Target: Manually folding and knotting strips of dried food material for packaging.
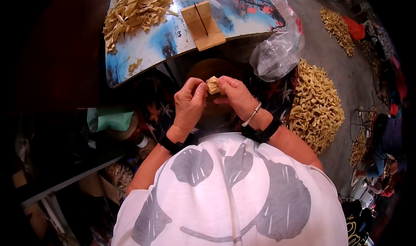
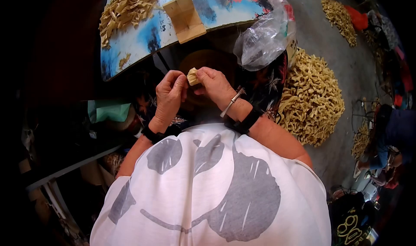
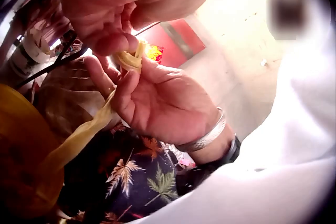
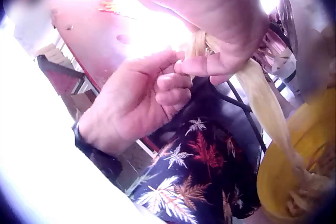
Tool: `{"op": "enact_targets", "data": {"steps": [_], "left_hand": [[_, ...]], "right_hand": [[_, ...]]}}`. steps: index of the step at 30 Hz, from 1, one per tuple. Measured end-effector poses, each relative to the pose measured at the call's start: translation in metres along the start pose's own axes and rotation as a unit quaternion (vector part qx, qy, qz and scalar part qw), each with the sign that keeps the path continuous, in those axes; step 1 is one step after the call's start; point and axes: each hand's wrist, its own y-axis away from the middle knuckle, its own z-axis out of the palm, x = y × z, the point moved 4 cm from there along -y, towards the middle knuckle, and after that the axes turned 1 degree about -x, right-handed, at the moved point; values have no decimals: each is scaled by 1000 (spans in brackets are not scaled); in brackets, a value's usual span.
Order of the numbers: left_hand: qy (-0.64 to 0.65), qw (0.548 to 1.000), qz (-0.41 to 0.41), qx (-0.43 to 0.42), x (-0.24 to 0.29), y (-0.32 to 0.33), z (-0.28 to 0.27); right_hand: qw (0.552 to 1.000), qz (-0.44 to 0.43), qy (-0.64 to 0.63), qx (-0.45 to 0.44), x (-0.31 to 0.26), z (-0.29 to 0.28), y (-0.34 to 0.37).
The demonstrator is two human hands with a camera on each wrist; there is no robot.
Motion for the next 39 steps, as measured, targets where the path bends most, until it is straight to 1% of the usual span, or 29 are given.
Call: {"op": "enact_targets", "data": {"steps": [2,3,6,8,9,10,12,13,14,15,18,19,20,21,22,24,25,28,29,32,33,35,36,39], "left_hand": [[139,988,-54,-40,7,4,2],[134,990,-38,-37,13,6,6],[99,995,-7,0,6,4,5],[103,995,13,-3,5,0,0],[106,994,23,-4,6,-3,-5],[97,995,26,-11,7,-6,-12],[110,993,2,-32,6,-12,-23],[209,976,-37,-52,1,-14,-25],[305,947,-75,-72,-6,-15,-25],[397,906,-111,-91,-6,-16,-23],[478,864,-152,-54,-2,-8,-4],[477,862,-131,-110,-2,-5,4],[463,870,-122,-113,-3,-1,12],[441,886,-109,-89,-4,-1,14],[418,901,-97,-65,-5,-1,14],[346,933,-92,-43,0,-4,7],[309,946,-89,-32,2,-6,3],[216,963,-66,-144,3,-6,6],[213,965,-63,-138,5,-4,10],[106,986,-67,-107,-2,0,3],[94,988,-66,-102,-1,0,1],[69,991,-68,-91,1,2,-4],[78,991,-59,-86,3,2,-5],[98,991,-42,-77,7,-1,-6]], "right_hand": [[999,-28,36,-3,5,0,-5],[998,-40,53,-4,2,5,-4],[986,-90,140,30,-18,19,5],[955,-90,278,43,-35,23,13],[933,-88,346,49,-39,23,15],[918,-120,375,46,-38,18,15],[882,-185,432,37,-35,11,13],[895,-176,408,41,-33,10,12],[907,-168,384,46,-30,11,13],[918,-159,360,52,-30,14,15],[962,-70,234,122,-36,21,18],[938,-148,287,124,-37,23,17],[906,-224,338,124,-32,24,14],[865,-297,385,123,-33,27,15],[844,-303,424,126,-33,25,14],[796,-312,501,133,-40,22,14],[822,-284,471,145,-48,17,14],[869,-257,407,116,-59,17,4],[861,-307,396,84,-47,12,-4],[892,-243,364,115,-41,6,-9],[887,-253,363,134,-44,7,-8],[952,-161,253,57,-45,8,-8],[974,-113,195,17,-43,10,-7],[981,-68,153,-97,-38,11,-10]]}}
